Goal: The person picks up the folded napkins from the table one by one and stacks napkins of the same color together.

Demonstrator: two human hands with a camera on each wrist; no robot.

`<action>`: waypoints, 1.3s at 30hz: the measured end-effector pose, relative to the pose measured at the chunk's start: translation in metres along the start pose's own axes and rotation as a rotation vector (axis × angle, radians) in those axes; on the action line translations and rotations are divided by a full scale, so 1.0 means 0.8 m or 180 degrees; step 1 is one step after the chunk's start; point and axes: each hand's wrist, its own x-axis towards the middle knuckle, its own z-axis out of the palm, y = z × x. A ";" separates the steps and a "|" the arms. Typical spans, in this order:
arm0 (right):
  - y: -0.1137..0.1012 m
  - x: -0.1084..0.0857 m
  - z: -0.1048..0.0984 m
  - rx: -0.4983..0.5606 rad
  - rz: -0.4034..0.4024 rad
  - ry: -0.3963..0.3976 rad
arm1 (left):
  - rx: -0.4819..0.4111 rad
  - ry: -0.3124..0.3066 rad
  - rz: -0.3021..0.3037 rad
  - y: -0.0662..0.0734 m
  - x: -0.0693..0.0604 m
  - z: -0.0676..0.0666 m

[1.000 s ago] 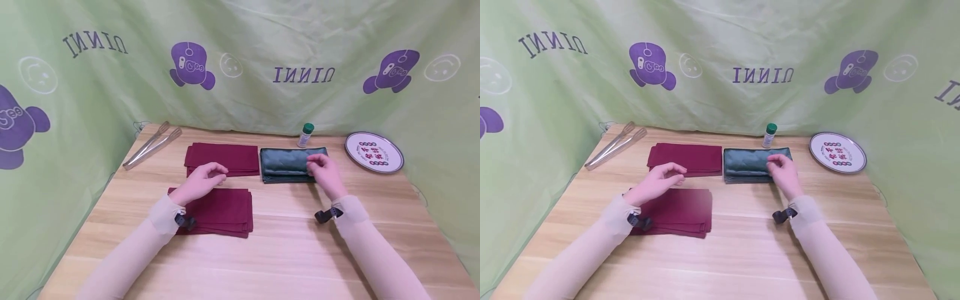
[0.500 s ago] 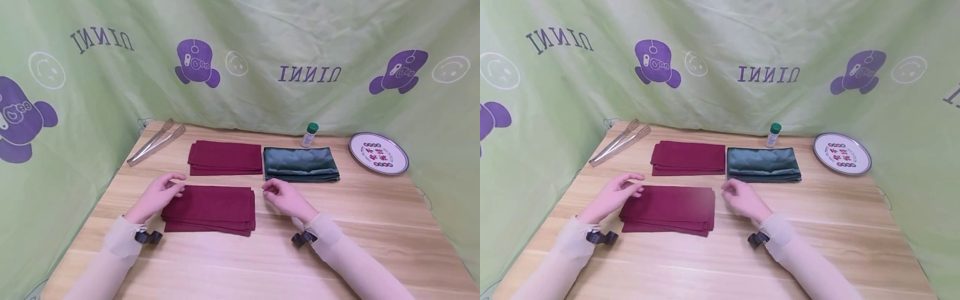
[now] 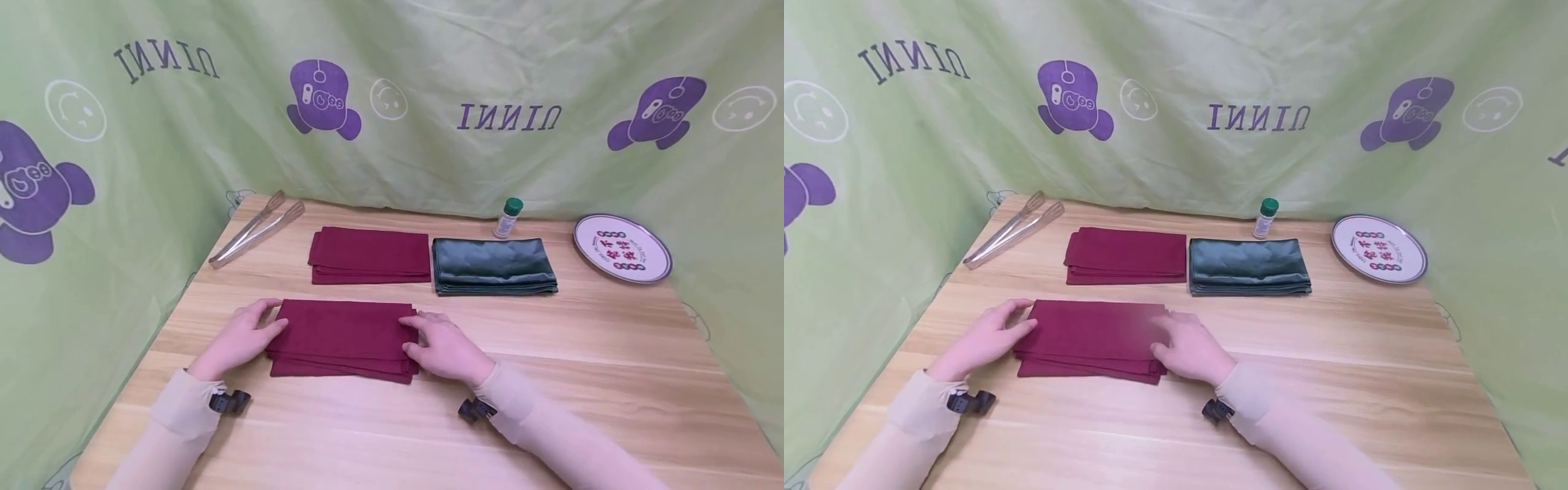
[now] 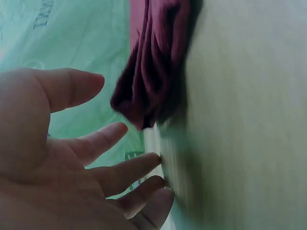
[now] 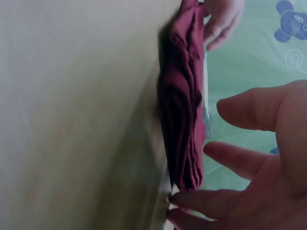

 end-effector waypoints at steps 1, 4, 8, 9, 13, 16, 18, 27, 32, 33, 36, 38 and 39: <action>-0.002 -0.001 0.002 -0.0012 0.0012 -0.0023 | 0.0028 -0.0013 0.0015 0.003 0.000 0.002; -0.006 -0.001 0.004 0.0052 0.0064 -0.0101 | 0.0069 -0.0039 0.0043 0.011 -0.002 0.007; -0.010 0.001 0.005 0.0294 0.0086 -0.0055 | 0.0003 0.0026 0.0030 0.015 -0.005 0.011; -0.010 0.002 0.006 0.0377 0.0087 -0.0010 | -0.0060 0.0039 0.0017 0.015 -0.005 0.011; -0.011 0.005 0.010 0.0822 0.0146 0.0216 | -0.0580 0.0082 0.0037 0.013 -0.004 0.013; -0.012 0.008 0.014 0.1276 0.0250 0.0410 | -0.1068 0.0065 0.0024 0.012 -0.003 0.013; -0.012 0.011 0.017 0.1612 0.0337 0.0512 | -0.1277 0.0053 -0.0005 0.011 -0.002 0.013; -0.011 0.018 0.013 0.2537 0.0683 0.0726 | -0.1698 0.0144 -0.0192 0.015 0.008 0.007; -0.010 0.026 -0.009 0.2623 0.0697 0.0825 | -0.1904 0.0202 -0.0073 0.028 0.022 -0.002; -0.008 0.029 -0.013 0.2573 0.0658 0.0866 | -0.1919 0.0219 -0.0040 0.032 0.026 -0.004; -0.002 0.040 -0.025 0.2411 0.0547 0.1002 | -0.1891 0.0306 0.0051 0.041 0.041 -0.011; 0.003 0.049 -0.033 0.2304 0.0512 0.1083 | -0.1847 0.0369 0.0081 0.046 0.054 -0.015; 0.006 0.055 -0.036 0.2241 0.0499 0.1125 | -0.1816 0.0403 0.0102 0.049 0.062 -0.017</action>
